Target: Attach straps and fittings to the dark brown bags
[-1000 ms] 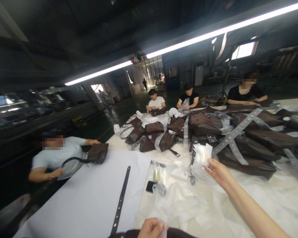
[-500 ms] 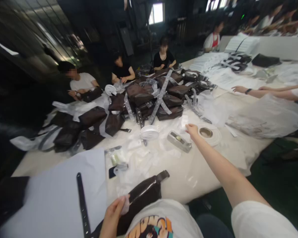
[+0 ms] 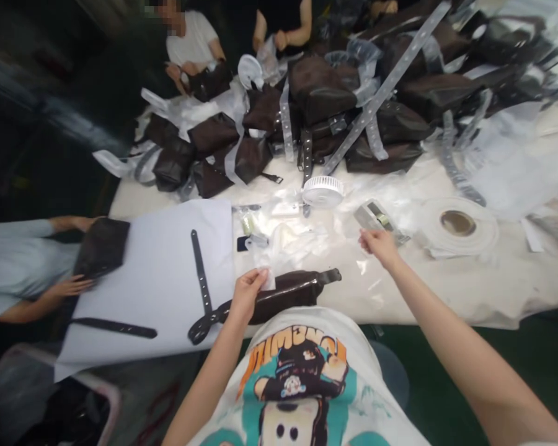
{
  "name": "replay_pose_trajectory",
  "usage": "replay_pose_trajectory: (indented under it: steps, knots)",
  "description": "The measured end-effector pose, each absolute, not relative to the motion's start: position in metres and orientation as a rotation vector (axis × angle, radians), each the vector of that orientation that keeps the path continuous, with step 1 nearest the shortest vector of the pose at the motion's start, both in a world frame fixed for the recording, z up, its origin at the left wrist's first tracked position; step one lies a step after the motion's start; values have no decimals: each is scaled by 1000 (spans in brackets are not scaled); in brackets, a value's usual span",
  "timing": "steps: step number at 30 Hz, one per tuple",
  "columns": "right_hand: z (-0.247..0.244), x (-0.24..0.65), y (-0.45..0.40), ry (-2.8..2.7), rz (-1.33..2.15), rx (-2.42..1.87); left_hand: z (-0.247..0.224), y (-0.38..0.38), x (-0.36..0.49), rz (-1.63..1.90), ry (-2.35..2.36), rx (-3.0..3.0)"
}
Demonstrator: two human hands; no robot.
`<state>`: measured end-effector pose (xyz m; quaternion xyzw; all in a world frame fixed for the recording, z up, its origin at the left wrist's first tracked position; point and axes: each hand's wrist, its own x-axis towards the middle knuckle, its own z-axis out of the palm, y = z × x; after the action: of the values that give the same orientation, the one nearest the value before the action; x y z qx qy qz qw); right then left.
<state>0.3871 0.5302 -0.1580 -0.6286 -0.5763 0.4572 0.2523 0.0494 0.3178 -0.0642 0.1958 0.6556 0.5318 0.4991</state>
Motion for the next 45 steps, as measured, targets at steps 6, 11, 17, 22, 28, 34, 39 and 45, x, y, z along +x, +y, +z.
replay_pose_trajectory:
  steps: [6,11,17,22,28,34,39,45]
  knots:
    - [-140,327,413,-1986,1217,-1211,-68,309,47,1280,1510,393]
    - [-136,314,401,-2647,788,-644,-75,308,38,1274,1463,319]
    - [-153,297,402,-2509,801,-671,-94,324,41,1265,1398,176]
    - [-157,275,402,-1981,1098,-1150,-105,349,60,1358,1275,-60]
    - [-153,266,399,-2009,1169,-1142,-123,363,78,1351,1222,-223]
    - [-155,268,387,-2287,854,-985,-130,352,85,1328,1179,-237]
    - [-153,254,392,-2116,857,-1141,-127,351,80,1375,1169,-300]
    - [-149,250,396,-1774,1232,-1175,-121,352,73,1435,1210,-377]
